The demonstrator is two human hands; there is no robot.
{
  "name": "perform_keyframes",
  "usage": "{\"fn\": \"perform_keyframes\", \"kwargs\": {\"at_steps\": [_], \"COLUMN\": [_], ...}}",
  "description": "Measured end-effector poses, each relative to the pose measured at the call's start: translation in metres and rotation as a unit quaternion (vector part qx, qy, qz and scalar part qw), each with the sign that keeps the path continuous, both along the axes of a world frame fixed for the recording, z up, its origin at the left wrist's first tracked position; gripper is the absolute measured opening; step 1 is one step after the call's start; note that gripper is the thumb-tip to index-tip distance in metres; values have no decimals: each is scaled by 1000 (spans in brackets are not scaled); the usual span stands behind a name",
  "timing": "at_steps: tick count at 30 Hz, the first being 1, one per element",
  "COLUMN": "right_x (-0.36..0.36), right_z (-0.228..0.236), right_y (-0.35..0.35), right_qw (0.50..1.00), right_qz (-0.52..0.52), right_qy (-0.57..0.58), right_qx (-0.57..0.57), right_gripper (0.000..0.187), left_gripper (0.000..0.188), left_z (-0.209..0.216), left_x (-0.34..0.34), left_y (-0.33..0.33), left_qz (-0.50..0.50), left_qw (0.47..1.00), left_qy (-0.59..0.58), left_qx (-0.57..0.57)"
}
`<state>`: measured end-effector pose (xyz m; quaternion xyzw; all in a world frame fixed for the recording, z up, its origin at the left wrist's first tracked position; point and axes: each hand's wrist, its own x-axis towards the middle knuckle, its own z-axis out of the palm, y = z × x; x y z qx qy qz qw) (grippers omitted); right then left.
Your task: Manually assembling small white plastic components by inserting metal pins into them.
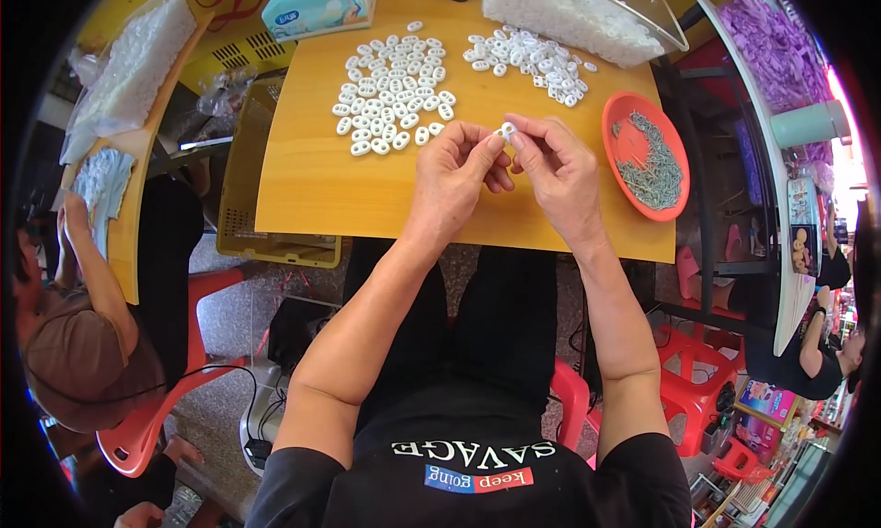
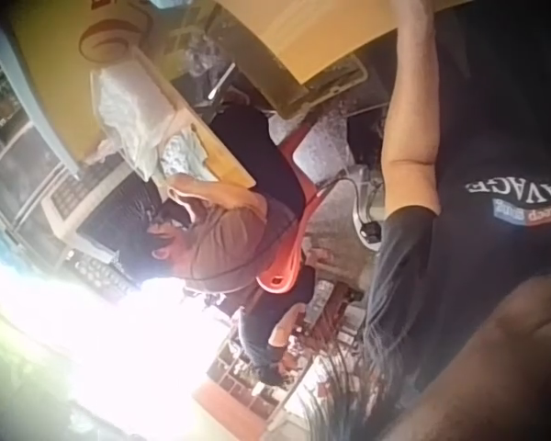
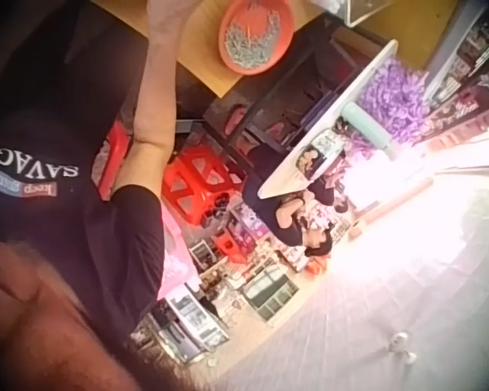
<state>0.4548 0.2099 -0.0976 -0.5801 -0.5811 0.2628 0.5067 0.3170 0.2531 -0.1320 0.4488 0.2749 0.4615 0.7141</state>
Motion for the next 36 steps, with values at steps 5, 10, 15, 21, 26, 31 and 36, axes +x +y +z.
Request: {"fn": "perform_keyframes", "kwargs": {"at_steps": [5,10,15,21,26,31,36], "right_x": [0,-10,-2,6,-3,-11,-14], "right_z": [-3,-8,-8,5,13,22,18], "right_y": [3,6,5,0,-5,-17,-20], "right_qw": [998,998,998,960,895,870,865], "right_qz": [13,-2,-8,55,158,150,176], "right_qy": [-17,-5,51,270,415,463,466], "right_qx": [54,63,36,-42,-49,-75,-66], "right_gripper": [18,17,17,30,57,71,78], "left_gripper": [14,13,14,27,32,30,20], "left_z": [2,-2,2,4,8,14,11], "left_x": [0,1,1,-4,-4,1,-1], "left_y": [2,3,4,-6,-12,-22,-24], "left_qz": [-1,18,-7,-8,-18,-54,-77], "left_qw": [1000,1000,1000,999,990,984,974], "left_qy": [4,-4,-3,-14,-30,-98,-184], "left_qx": [-1,2,4,48,135,135,107]}}
